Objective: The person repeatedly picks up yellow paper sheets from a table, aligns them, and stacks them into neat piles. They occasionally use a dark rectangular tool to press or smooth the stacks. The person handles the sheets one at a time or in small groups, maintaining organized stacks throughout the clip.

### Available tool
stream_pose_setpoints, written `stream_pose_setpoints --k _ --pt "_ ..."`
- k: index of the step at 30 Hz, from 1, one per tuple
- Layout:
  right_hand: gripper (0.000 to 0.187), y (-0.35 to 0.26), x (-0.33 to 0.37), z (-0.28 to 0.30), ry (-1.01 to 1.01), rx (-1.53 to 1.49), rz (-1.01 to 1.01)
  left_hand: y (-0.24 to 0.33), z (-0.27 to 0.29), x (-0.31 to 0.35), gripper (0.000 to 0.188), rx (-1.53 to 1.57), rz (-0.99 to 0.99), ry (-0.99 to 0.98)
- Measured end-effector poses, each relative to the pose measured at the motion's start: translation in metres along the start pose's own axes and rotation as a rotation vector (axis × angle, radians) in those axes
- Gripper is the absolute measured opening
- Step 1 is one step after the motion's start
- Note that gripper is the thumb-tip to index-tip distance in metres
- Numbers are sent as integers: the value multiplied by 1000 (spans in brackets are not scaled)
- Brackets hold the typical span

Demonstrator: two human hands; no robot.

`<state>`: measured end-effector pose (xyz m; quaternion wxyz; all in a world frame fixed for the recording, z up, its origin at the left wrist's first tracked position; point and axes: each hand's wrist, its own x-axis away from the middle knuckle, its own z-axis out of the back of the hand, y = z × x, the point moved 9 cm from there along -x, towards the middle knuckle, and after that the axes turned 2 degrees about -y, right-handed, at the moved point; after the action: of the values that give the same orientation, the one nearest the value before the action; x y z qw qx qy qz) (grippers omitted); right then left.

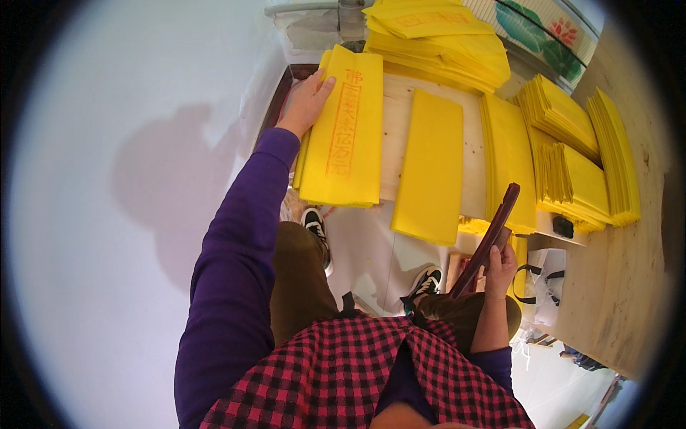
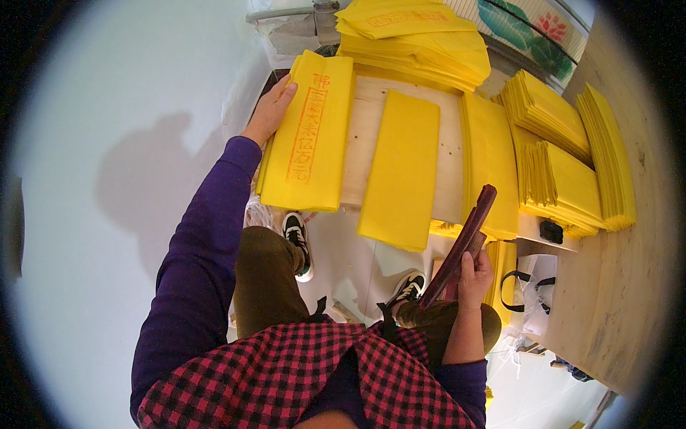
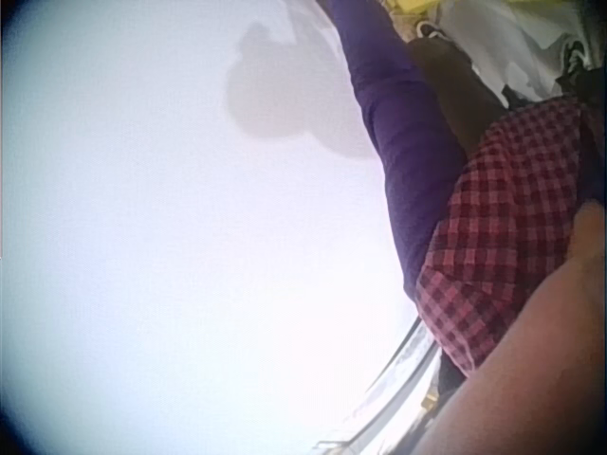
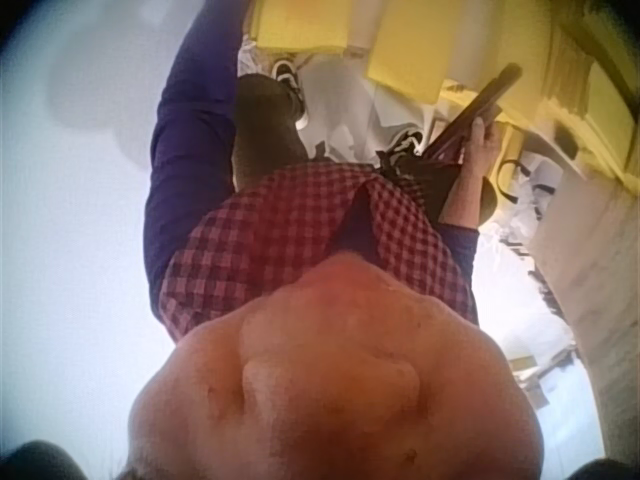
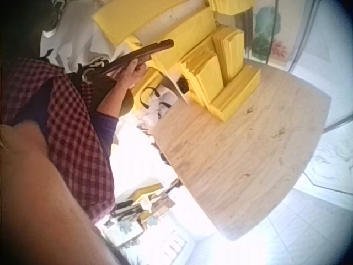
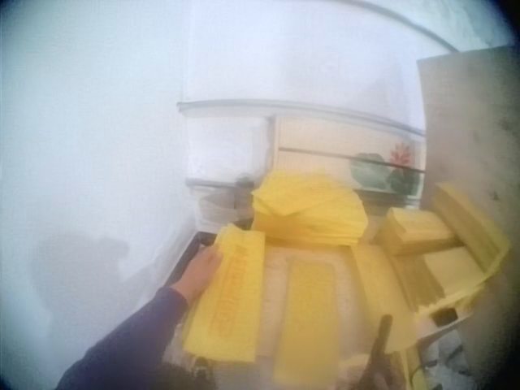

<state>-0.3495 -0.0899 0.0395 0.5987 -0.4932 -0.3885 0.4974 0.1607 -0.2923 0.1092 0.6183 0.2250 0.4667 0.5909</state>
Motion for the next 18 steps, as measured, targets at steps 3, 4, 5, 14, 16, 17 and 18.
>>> stream_pose_setpoints --k 3,4,5,14,16,17,18 --pt "8 -1 0 2 5 22 5 14 7 -1 61 -224 -103 70" --pt "8 -2 0 2 9 22 20 20 9 -1 62 -337 -147 97" --pt "8 -3 0 3 12 22 35 19 9 -2 62 -283 -114 78" --pt "7 2 0 9 18 -5 13 -6 5 -10 68 -81 186 4" --pt "7 2 0 9 18 -29 14 -14 8 -13 67 -114 228 53" --pt "7 1 0 9 16 -42 21 -14 9 -15 66 -160 210 61" --pt "7 -1 0 8 -1 -85 33 -15 11 -16 65 -213 227 57"
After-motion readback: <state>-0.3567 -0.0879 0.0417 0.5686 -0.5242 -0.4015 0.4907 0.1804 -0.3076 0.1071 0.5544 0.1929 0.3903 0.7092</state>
